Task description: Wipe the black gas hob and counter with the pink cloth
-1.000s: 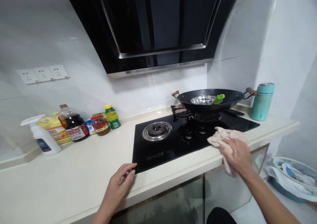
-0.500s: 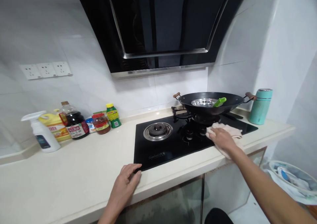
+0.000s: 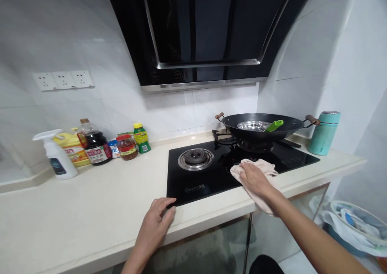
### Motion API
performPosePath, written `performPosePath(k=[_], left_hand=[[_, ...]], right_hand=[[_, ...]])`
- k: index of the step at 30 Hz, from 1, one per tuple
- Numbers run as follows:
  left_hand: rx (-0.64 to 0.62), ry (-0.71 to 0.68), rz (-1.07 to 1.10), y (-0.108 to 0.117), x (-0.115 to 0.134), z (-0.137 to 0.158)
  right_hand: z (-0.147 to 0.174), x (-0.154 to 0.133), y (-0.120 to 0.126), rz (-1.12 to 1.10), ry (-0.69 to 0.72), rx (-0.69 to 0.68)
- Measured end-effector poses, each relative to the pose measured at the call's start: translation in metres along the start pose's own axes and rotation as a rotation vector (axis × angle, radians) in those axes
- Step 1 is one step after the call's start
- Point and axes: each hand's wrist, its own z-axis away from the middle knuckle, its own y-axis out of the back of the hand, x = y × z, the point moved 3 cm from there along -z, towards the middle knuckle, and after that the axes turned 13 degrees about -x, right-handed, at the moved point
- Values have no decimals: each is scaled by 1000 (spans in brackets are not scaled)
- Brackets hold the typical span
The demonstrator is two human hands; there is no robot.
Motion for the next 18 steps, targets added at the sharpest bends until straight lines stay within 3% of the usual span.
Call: performPosePath(k=[4,8,14,18], left_hand=[[11,-14,2,1,-1,1],[15,-17,-3,-1,-2,1],[3,17,-15,-4,-1,0],[-10,-8,-5,-5,-3,1]], right_hand=[[-11,7,7,-67,-21,16],[6,-2,7,-84,14,19],[39,-62,2,-85,246,-54],[14,-105,-1,-92,383,-137]])
